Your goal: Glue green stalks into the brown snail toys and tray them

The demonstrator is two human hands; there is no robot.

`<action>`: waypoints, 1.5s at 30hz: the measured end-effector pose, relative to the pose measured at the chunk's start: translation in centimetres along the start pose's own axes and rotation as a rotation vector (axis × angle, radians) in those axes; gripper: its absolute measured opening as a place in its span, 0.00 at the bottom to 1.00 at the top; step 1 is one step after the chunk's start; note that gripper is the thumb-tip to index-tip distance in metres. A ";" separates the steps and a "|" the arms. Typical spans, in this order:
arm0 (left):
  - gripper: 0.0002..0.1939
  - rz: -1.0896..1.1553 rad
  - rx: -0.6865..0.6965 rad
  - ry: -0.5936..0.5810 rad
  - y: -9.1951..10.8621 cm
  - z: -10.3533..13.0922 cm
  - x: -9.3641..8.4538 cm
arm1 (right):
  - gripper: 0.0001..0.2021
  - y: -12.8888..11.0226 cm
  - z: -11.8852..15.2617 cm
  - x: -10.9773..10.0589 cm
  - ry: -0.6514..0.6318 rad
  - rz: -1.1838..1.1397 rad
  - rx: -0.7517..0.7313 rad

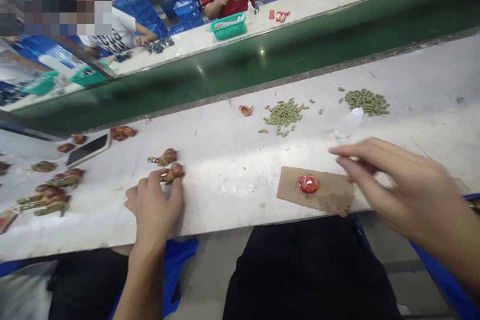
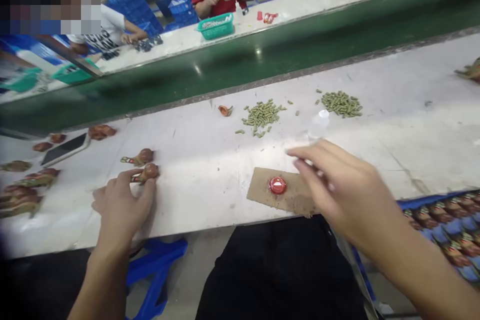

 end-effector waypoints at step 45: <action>0.10 1.524 -0.099 -0.793 17.5 11.7 10.3 | 0.17 -2.0 -6.7 7.3 -0.344 -0.974 0.357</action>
Point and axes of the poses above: each hand's wrist, its own z-axis away from the middle knuckle, its own x-axis out of the palm, y = z × x, the point moved 8 cm from there along -z, towards the middle knuckle, and after that the axes turned 15 degrees about z, right-handed, at the moved point
